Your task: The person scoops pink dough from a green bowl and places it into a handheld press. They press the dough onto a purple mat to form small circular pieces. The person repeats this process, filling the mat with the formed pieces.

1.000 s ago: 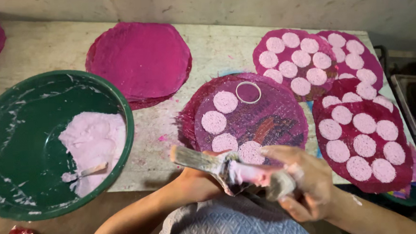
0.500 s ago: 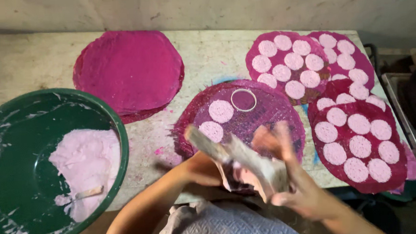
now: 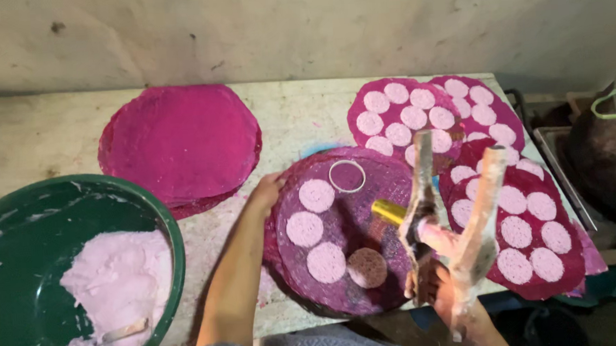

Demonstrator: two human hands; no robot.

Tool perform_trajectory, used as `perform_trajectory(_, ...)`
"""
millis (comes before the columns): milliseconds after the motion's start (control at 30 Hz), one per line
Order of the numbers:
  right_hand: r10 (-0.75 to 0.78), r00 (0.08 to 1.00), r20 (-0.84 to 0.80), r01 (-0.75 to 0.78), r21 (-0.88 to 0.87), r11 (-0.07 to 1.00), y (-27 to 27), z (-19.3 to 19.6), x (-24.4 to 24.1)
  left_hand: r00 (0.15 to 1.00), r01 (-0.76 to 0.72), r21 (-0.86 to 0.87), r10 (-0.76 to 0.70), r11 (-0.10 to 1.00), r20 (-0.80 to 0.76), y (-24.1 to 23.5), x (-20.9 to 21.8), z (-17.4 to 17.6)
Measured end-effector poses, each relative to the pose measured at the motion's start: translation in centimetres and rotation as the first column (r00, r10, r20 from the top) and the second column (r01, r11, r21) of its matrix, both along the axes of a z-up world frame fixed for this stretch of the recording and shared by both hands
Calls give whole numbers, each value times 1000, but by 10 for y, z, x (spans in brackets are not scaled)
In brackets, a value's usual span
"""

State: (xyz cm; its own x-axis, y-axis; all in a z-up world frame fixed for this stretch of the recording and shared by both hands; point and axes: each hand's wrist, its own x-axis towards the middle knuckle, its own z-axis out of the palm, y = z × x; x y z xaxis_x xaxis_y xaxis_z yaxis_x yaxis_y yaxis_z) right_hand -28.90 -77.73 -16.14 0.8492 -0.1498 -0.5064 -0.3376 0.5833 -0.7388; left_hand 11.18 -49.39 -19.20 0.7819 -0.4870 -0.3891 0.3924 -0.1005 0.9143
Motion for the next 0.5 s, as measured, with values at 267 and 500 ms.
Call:
perform_trajectory(267,79,948,307,-36,-143,989,18,28,10,778,-475,376,179,796,602,90,-169,45)
perform_trajectory(500,104,910,401,-58,-125,990,77,88,40,876,-240,336,53,911,479,95,-151,38)
